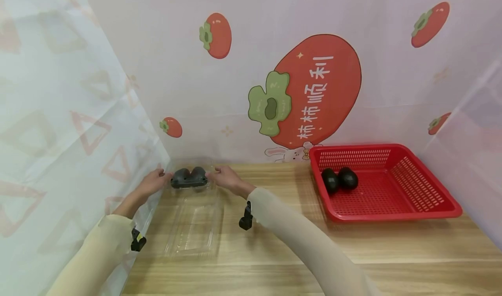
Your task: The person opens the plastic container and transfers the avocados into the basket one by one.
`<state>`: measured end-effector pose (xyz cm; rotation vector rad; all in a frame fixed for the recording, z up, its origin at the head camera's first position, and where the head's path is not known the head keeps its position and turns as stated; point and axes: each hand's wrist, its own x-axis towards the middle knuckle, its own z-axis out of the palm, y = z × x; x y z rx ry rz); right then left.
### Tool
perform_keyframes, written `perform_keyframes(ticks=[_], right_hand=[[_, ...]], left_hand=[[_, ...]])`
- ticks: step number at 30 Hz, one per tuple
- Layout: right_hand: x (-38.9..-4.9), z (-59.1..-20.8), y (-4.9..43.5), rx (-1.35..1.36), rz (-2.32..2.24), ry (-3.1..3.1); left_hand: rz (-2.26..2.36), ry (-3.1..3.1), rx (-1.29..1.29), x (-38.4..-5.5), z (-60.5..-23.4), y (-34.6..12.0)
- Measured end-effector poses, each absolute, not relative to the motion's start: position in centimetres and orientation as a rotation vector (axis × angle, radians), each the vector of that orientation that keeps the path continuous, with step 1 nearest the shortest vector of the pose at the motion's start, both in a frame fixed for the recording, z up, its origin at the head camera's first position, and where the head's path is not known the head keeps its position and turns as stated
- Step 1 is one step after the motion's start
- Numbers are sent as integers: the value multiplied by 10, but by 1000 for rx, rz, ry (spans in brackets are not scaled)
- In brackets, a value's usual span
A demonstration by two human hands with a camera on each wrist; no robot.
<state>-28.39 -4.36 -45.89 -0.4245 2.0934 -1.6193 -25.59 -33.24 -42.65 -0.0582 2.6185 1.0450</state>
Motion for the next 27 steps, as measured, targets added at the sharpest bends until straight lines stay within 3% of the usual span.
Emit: perform_keyframes(ticks=[27], right_hand=[[-286,-460,-60,-265,-1709,2143]], left_hand=[[1296,2475,-95,-266,-431,-336]])
